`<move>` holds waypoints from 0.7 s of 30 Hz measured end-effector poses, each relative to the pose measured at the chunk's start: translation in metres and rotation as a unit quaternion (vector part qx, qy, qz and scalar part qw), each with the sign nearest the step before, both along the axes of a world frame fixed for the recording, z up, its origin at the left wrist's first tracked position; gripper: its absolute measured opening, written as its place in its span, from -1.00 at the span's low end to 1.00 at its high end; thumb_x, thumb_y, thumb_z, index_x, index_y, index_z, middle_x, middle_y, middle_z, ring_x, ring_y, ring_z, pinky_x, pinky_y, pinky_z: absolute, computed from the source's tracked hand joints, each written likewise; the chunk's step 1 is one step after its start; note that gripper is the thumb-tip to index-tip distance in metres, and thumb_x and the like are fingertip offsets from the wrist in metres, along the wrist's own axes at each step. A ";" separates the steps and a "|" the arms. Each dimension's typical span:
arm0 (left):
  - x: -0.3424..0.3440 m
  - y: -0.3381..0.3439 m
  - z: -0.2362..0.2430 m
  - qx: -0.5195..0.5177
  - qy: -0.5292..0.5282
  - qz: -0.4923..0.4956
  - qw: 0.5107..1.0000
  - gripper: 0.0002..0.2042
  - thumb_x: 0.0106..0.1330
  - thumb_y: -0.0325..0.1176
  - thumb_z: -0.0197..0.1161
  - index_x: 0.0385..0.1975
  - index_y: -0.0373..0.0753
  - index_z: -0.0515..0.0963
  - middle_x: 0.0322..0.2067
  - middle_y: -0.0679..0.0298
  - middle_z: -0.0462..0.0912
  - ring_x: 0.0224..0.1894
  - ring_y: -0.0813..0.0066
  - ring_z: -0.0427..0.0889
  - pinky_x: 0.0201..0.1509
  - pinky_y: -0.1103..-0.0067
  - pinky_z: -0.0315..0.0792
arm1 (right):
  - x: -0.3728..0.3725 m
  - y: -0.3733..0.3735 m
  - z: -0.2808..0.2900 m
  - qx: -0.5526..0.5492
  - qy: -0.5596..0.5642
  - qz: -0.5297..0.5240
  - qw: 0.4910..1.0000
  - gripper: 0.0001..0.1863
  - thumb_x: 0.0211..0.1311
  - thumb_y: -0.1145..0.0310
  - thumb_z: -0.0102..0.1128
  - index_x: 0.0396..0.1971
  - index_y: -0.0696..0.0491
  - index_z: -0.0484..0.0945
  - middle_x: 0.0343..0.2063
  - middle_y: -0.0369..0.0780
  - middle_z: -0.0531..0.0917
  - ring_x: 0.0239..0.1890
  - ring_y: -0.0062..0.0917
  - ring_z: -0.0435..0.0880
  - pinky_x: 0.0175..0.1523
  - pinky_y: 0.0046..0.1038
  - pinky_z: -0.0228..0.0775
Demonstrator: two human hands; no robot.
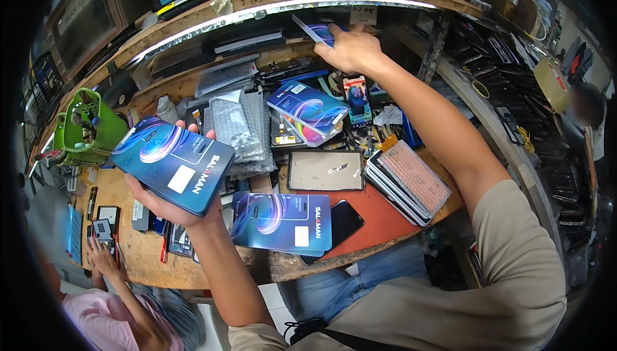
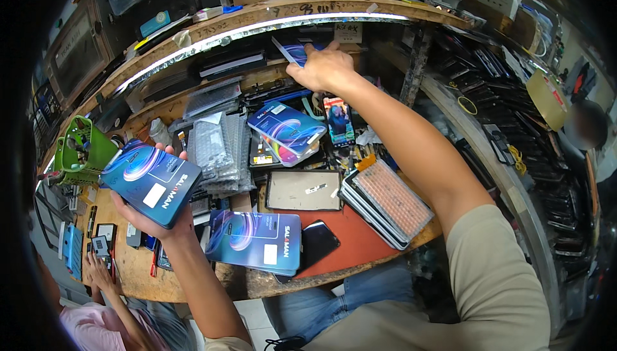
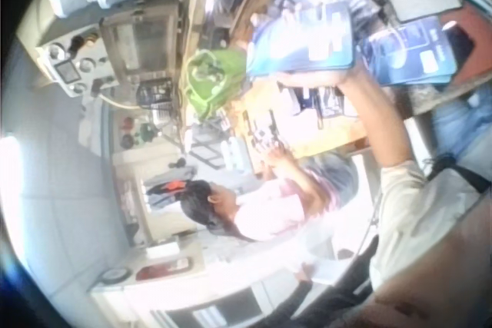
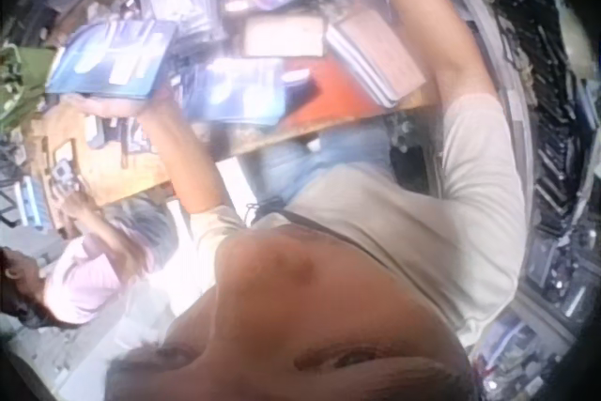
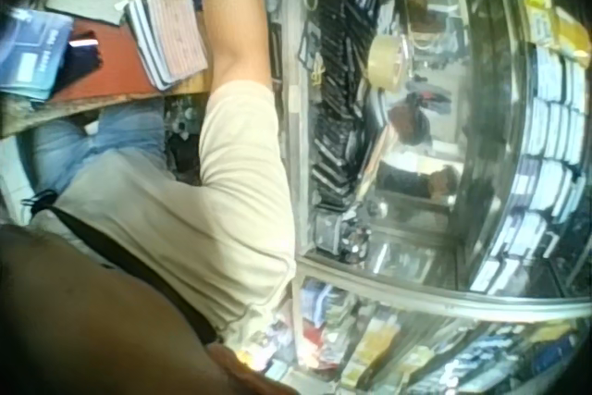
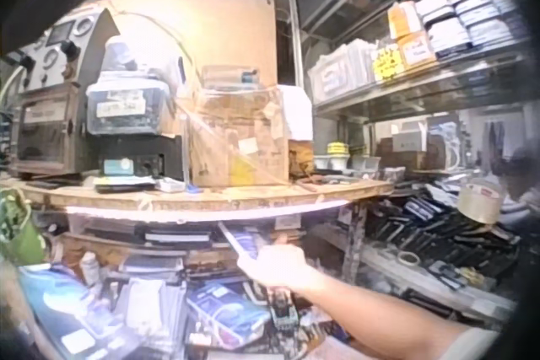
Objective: The person disassembles a smartphone, removes the back cover, and manipulates internal components. They then handle several packaged phone screen protectors, opening boxes and placing them on the workbench.
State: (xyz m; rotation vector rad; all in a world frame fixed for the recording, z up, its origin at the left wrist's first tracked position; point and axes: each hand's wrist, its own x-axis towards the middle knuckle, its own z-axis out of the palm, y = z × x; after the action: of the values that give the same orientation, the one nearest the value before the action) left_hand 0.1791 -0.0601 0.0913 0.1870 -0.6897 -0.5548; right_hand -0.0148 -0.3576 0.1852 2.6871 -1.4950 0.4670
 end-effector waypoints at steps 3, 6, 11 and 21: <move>0.004 -0.009 -0.003 0.045 0.067 0.059 0.995 -0.14 0.52 0.38 -0.21 0.42 -0.36 0.34 0.24 -0.25 0.53 0.23 -0.22 0.59 0.36 -0.26 0.41 | 0.040 -0.027 0.002 -0.021 0.052 -0.032 0.998 -0.04 0.36 -0.42 -0.07 0.45 0.09 0.43 0.30 -0.01 0.62 0.44 -0.19 0.48 0.41 -0.21 0.39; 0.008 -0.010 -0.021 -0.035 0.028 -0.044 0.998 -0.16 0.53 0.35 -0.19 0.42 -0.37 0.34 0.25 -0.27 0.52 0.23 -0.24 0.60 0.38 -0.26 0.38 | 0.074 -0.047 0.009 0.012 0.068 -0.025 0.997 -0.04 0.37 -0.51 -0.13 0.36 0.05 0.56 0.36 -0.07 0.58 0.44 -0.20 0.49 0.45 -0.22 0.36; 0.004 -0.005 -0.028 -0.005 0.057 -0.052 0.997 -0.14 0.53 0.35 -0.21 0.47 -0.39 0.27 0.26 -0.29 0.50 0.25 -0.22 0.59 0.36 -0.27 0.38 | 0.084 -0.121 -0.009 0.036 0.065 0.028 0.997 0.05 0.37 -0.60 -0.25 0.40 0.07 0.51 0.34 0.03 0.58 0.39 -0.11 0.54 0.45 -0.15 0.35; -0.009 -0.008 -0.021 0.007 0.074 -0.089 0.993 -0.19 0.59 0.35 -0.26 0.48 -0.27 0.27 0.28 -0.18 0.51 0.28 -0.22 0.56 0.39 -0.22 0.39 | 0.084 -0.122 -0.026 -0.109 0.039 0.061 0.991 -0.36 0.40 -0.10 0.28 0.33 -0.03 0.53 0.37 0.06 0.51 0.40 -0.08 0.53 0.37 -0.02 0.45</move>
State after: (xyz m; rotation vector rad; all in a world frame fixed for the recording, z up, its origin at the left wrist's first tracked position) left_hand 0.1698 -0.0681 0.0700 0.0972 -0.5619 -0.7373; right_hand 0.0688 -0.4792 0.1589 2.6003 -1.1900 0.4920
